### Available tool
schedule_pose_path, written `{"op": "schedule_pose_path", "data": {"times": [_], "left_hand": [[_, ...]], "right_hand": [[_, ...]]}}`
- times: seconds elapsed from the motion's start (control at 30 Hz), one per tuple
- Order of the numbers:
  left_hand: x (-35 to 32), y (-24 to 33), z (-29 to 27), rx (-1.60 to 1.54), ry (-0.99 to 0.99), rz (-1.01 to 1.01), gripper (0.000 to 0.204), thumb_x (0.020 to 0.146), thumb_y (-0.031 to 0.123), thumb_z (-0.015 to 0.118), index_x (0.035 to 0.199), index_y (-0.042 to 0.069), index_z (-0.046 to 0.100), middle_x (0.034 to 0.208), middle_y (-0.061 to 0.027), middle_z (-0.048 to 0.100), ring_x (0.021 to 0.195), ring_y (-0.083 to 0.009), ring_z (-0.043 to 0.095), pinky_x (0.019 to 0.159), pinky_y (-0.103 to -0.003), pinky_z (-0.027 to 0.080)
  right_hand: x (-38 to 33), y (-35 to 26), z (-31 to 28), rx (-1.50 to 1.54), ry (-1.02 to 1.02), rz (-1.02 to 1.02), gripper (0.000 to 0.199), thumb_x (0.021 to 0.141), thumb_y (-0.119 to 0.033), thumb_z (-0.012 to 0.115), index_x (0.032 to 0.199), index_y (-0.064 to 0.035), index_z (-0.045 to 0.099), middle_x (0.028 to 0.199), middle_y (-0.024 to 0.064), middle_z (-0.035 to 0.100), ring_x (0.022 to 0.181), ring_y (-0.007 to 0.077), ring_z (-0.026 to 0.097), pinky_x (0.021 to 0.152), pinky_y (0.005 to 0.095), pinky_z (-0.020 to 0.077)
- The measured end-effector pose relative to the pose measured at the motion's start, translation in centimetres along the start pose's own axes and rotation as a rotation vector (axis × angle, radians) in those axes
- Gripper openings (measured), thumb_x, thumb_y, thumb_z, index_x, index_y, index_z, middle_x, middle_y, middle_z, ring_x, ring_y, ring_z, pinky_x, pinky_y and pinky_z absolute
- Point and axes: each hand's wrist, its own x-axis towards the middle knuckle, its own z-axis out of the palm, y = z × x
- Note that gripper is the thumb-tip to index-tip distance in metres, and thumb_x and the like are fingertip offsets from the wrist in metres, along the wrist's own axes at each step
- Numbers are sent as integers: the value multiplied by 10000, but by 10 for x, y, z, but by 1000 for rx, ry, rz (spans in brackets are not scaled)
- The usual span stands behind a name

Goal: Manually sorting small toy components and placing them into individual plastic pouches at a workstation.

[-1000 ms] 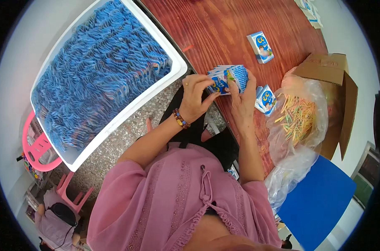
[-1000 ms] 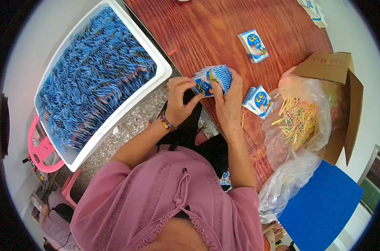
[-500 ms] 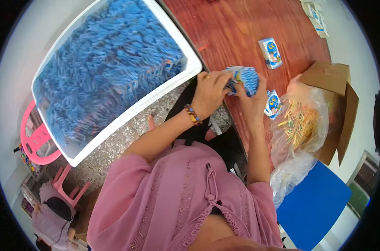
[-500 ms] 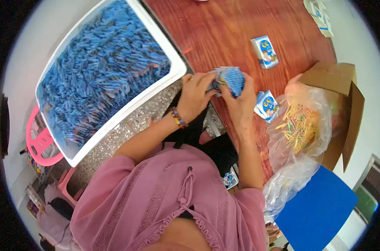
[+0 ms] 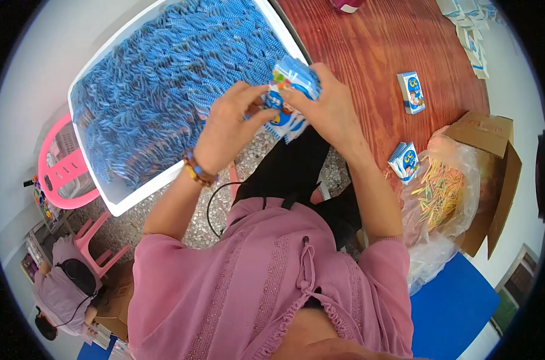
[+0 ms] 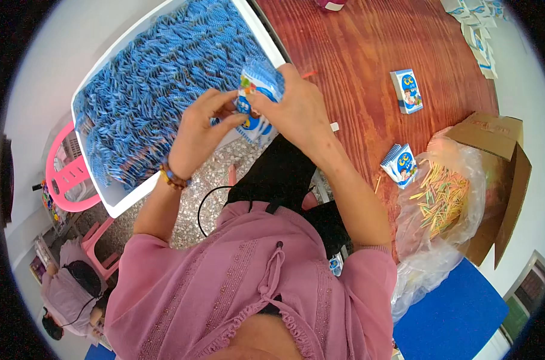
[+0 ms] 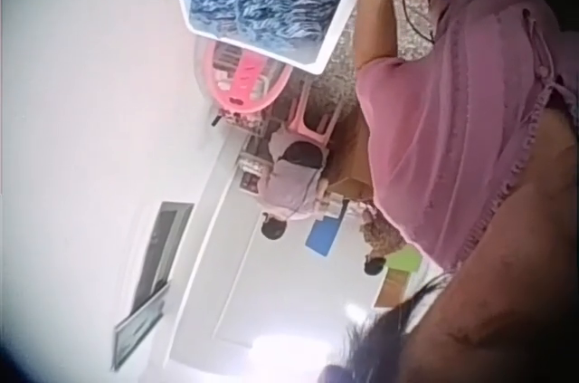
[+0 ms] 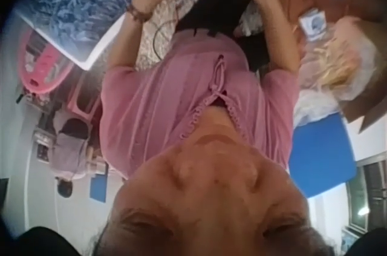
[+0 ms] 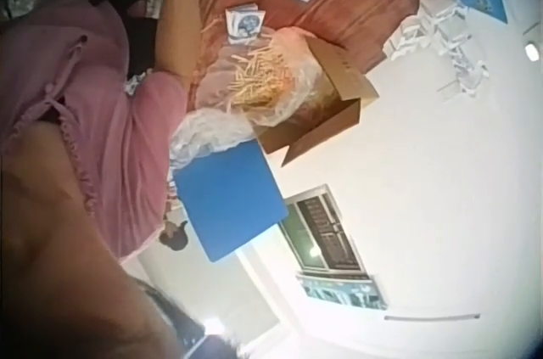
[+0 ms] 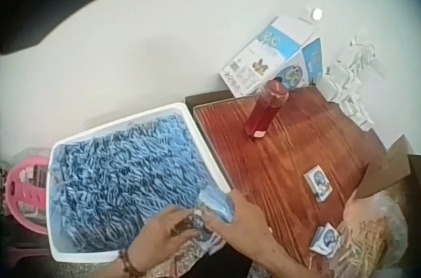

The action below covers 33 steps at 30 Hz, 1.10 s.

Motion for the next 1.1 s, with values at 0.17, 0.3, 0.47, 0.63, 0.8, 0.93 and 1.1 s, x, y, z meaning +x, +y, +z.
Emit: {"op": "schedule_pose_path", "data": {"times": [0.17, 0.3, 0.47, 0.63, 0.8, 0.93, 1.1], "left_hand": [[15, -33, -21, -90, -112, -134, 347, 827, 239, 699, 1002, -55, 642, 790, -116, 632, 708, -167, 631, 640, -273, 487], [35, -54, -21, -196, -266, -261, 376, 843, 271, 675, 981, -77, 636, 769, -119, 649, 692, -166, 639, 635, -276, 493], [47, -64, -13, 22, -313, -181, 326, 833, 245, 662, 969, -51, 647, 768, -149, 655, 647, -209, 637, 619, -315, 488], [40, -64, -5, 31, -149, -120, 300, 818, 232, 674, 922, -47, 645, 715, -156, 636, 635, -247, 629, 615, -333, 484], [45, -63, -7, 143, -207, -179, 309, 857, 194, 662, 1036, -55, 626, 782, -109, 663, 695, -123, 637, 635, -275, 503], [39, -59, -1, 128, -98, -147, 296, 806, 187, 700, 978, -44, 636, 779, -152, 658, 709, -219, 657, 638, -319, 506], [34, -65, 9, 160, 30, -62, 280, 750, 168, 739, 927, -24, 636, 772, -178, 642, 716, -305, 645, 631, -376, 498]], "right_hand": [[41, 10, 16, -2, -204, 35, 559, 747, -414, 690, 1003, 73, 593, 779, 155, 666, 672, 202, 681, 517, 304, 531], [61, 19, 20, 140, -335, 203, 639, 706, -435, 684, 979, 135, 584, 845, 240, 649, 626, 277, 680, 465, 355, 553], [69, 27, 27, -75, -247, 139, 700, 711, -457, 675, 1026, 158, 561, 852, 260, 645, 614, 287, 677, 489, 366, 546], [65, 40, 31, -137, -166, -3, 636, 773, -469, 672, 1040, 100, 574, 814, 206, 657, 618, 225, 673, 468, 323, 518], [77, 40, 33, -260, -184, -144, 550, 819, -431, 665, 1009, 75, 567, 772, 214, 641, 658, 265, 669, 558, 382, 506], [67, 38, 34, -313, -146, -296, 514, 847, -402, 648, 1022, 68, 538, 782, 240, 633, 713, 319, 665, 612, 411, 499], [62, 36, 31, -360, -183, -360, 500, 852, -379, 646, 1047, 58, 501, 771, 236, 613, 759, 389, 633, 653, 448, 488]]}}
